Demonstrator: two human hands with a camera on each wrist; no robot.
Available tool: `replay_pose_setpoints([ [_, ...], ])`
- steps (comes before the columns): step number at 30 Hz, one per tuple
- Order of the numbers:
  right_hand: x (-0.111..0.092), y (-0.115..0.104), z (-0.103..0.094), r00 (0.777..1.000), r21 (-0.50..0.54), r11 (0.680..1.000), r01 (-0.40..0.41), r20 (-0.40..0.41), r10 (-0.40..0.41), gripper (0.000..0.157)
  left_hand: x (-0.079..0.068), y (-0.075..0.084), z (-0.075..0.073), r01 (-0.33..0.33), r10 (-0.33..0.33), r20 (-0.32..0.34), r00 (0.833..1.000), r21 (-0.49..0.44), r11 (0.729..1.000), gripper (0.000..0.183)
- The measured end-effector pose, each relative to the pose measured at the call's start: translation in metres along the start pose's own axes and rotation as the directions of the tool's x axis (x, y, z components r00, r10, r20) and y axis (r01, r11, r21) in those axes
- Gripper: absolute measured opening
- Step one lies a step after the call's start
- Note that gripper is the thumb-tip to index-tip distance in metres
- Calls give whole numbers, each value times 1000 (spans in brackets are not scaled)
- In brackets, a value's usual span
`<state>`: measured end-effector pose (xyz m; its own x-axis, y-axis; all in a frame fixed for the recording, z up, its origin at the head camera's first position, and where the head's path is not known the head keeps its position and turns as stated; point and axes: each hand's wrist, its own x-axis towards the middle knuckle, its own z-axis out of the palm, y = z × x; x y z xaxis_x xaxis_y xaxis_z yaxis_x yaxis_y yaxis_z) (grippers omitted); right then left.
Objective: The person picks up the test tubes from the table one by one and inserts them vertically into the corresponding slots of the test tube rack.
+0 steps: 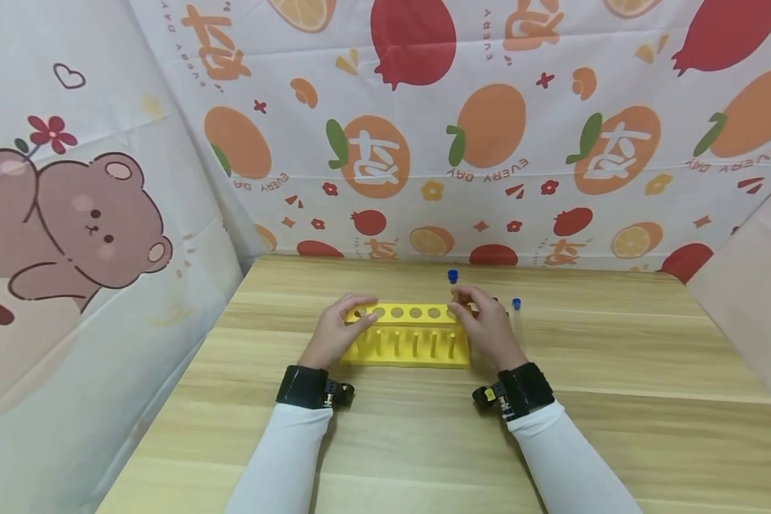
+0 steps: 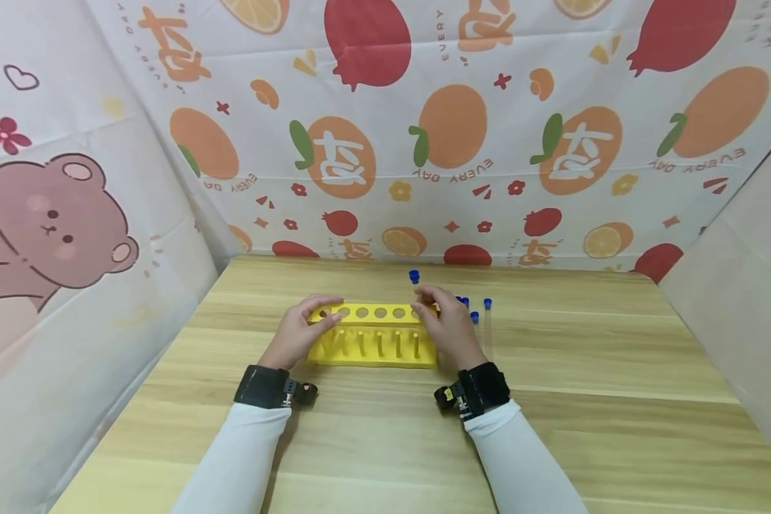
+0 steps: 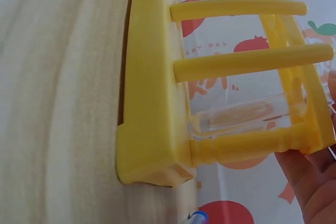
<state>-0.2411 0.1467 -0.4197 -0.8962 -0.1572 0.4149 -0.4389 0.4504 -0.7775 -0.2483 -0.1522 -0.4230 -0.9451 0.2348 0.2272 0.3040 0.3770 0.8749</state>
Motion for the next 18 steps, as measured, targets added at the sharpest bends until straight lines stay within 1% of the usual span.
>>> replay_pose_setpoints([
  [5,1,-3,-3,1000,1,1000,-8,17,8,30,1,1,0,6,-6,5,1000,-2,1000,41],
  [7,3,-4,-5,1000,0,1000,-14,26,14,30,1,8,-1,13,-13,9,1000,9,1000,38],
  [11,4,-5,-6,999,-3,1000,-26,35,26,29,-4,29,-4,16,-17,20,1000,24,1000,35],
  [12,3,-5,-6,999,-3,1000,-30,37,30,29,-5,30,-4,20,-21,21,1000,29,999,34],
  [14,2,-5,-5,998,-4,999,-40,39,40,29,-5,24,-3,25,-26,20,999,30,999,34],
  [18,-1,-4,-6,999,-11,999,-42,33,42,30,1,2,1,33,-34,14,999,27,999,35],
])
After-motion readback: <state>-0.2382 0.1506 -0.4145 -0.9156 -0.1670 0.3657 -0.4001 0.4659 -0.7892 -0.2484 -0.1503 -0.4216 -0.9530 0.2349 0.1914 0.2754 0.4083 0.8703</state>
